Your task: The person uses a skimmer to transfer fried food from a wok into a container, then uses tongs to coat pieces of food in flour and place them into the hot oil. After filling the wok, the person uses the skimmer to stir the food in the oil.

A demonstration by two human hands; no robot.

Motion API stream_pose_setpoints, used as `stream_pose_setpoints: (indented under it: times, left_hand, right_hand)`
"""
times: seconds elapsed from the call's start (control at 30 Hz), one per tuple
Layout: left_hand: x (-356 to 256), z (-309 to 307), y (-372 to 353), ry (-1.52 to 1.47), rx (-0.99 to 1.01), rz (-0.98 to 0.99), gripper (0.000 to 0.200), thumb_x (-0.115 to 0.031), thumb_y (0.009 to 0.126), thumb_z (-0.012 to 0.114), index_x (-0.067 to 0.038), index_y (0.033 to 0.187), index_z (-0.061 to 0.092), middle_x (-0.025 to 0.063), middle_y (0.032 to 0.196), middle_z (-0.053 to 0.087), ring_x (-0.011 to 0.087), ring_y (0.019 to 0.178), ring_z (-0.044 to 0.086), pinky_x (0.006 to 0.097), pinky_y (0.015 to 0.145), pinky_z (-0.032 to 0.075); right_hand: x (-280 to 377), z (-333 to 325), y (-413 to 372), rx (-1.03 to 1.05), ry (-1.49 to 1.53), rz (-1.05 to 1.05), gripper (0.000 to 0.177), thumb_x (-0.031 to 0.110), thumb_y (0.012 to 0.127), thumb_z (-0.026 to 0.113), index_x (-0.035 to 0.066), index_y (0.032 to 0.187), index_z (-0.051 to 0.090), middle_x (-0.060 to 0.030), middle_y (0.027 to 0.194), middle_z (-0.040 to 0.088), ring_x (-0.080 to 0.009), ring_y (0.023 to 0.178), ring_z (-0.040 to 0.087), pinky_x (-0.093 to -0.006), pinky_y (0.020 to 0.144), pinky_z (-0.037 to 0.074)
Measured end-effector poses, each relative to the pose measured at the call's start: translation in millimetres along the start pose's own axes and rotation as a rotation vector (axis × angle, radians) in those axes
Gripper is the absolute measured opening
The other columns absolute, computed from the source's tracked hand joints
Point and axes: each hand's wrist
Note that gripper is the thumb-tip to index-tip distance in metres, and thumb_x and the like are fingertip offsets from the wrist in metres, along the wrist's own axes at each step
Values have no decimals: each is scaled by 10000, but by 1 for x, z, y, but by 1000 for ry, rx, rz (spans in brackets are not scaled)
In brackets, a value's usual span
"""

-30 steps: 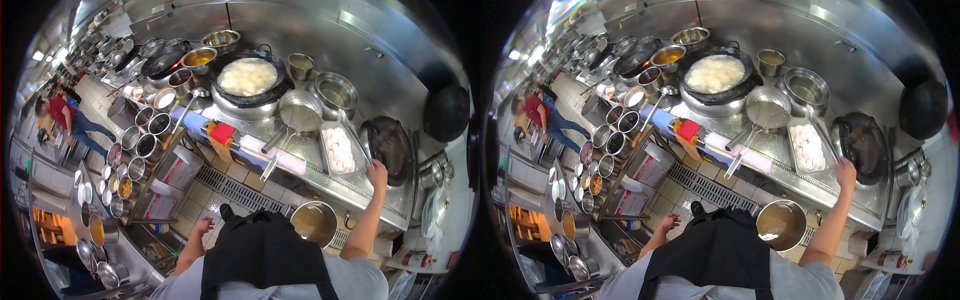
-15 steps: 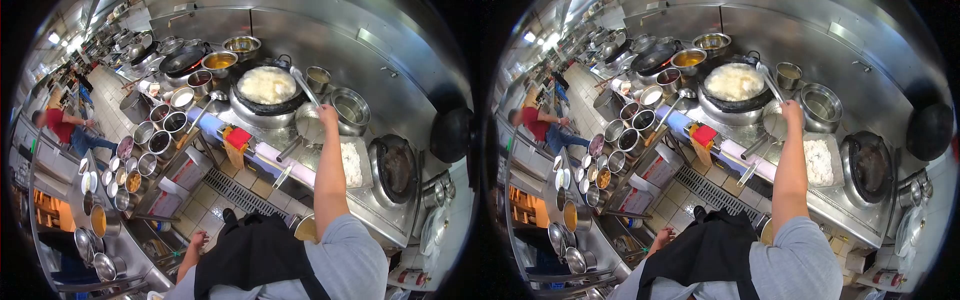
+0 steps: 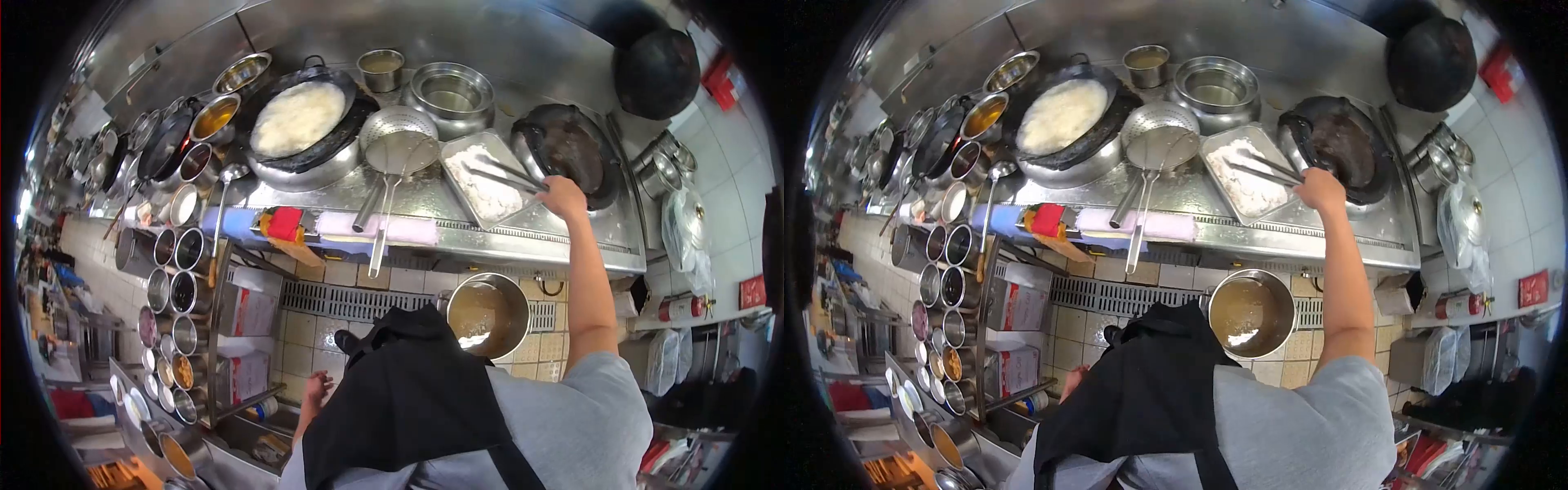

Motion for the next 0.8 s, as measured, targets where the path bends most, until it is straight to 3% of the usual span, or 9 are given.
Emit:
stream_pose_setpoints:
  times: [0.03, 0.1, 0.17, 0.27, 0.3, 0.4, 0.53, 0.73, 0.8]
  left_hand:
    - [21, -6, 36, -269, 36, -68, 252, -166, 880, 400, -124, 1107, 500, 46, 876, 617, 137, 665, 576, 252, 476, 367]
    - [-9, -8, 40, -227, 29, -61, 252, -163, 872, 408, -122, 1103, 501, 43, 867, 615, 133, 662, 576, 245, 475, 367]
    - [-44, -8, 39, -196, 10, -52, 253, -159, 864, 416, -120, 1099, 502, 39, 859, 614, 129, 660, 575, 237, 473, 367]
    - [-73, -6, 40, -198, 21, -1, 257, -154, 851, 433, -120, 1095, 503, 34, 856, 613, 119, 641, 572, 232, 472, 366]
    - [-76, -5, 42, -216, 32, 33, 254, -156, 851, 436, -119, 1092, 506, 32, 851, 612, 115, 631, 569, 227, 475, 366]
    - [-75, 2, 42, -244, 24, 63, 249, -161, 851, 443, -117, 1086, 512, 35, 851, 613, 120, 627, 573, 230, 484, 371]
    - [-30, 0, 33, -289, 22, -38, 248, -175, 847, 455, -115, 1079, 521, 57, 882, 622, 154, 672, 597, 264, 505, 387]
    - [73, -7, 11, -412, -98, -175, 276, -202, 841, 464, -125, 1102, 509, 75, 903, 624, 183, 699, 608, 292, 469, 375]
    - [112, -7, 21, -642, -66, -173, 275, -208, 847, 458, -124, 1107, 491, 78, 887, 618, 189, 689, 607, 286, 446, 364]
  right_hand:
    - [-15, 20, 12, 88, -7, 3, 375, 327, 719, 628, 99, 1015, 638, -136, 1036, 615, -299, 975, 580, -393, 829, 462]
    - [-32, 76, 35, 163, 2, -6, 426, 369, 717, 649, 60, 1010, 630, -153, 1049, 600, -323, 986, 560, -379, 858, 443]
    - [-32, 125, 39, 71, 159, 4, 377, 333, 716, 641, 65, 980, 633, -164, 1023, 606, -331, 965, 563, -383, 843, 444]
    - [-18, 117, 11, 29, 346, 121, 382, 316, 717, 643, 70, 1009, 625, -162, 1028, 607, -330, 966, 565, -382, 848, 439]
    - [-23, 119, 2, -111, 359, 75, 396, 299, 717, 649, 75, 1042, 614, -157, 1033, 608, -327, 969, 566, -378, 843, 441]
    - [-28, 102, -14, -104, 420, 178, 392, 299, 728, 641, 94, 1061, 606, -160, 1064, 595, -320, 994, 557, -386, 858, 433]
    - [-35, 93, 8, -191, 341, 66, 400, 295, 732, 648, 98, 1078, 602, -153, 1066, 600, -315, 991, 561, -381, 855, 434]
    - [76, 0, 22, -269, 453, 22, 371, 282, 734, 647, 96, 1054, 619, -156, 1049, 608, -312, 978, 569, -370, 836, 439]
    - [120, 2, 60, -297, 508, -179, 355, 237, 747, 636, 66, 1056, 606, -157, 962, 631, -297, 898, 601, -352, 781, 455]
Point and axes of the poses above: each hand's wrist, its own y-axis towards the middle knuckle, its own z-axis out of the palm, x = y × z
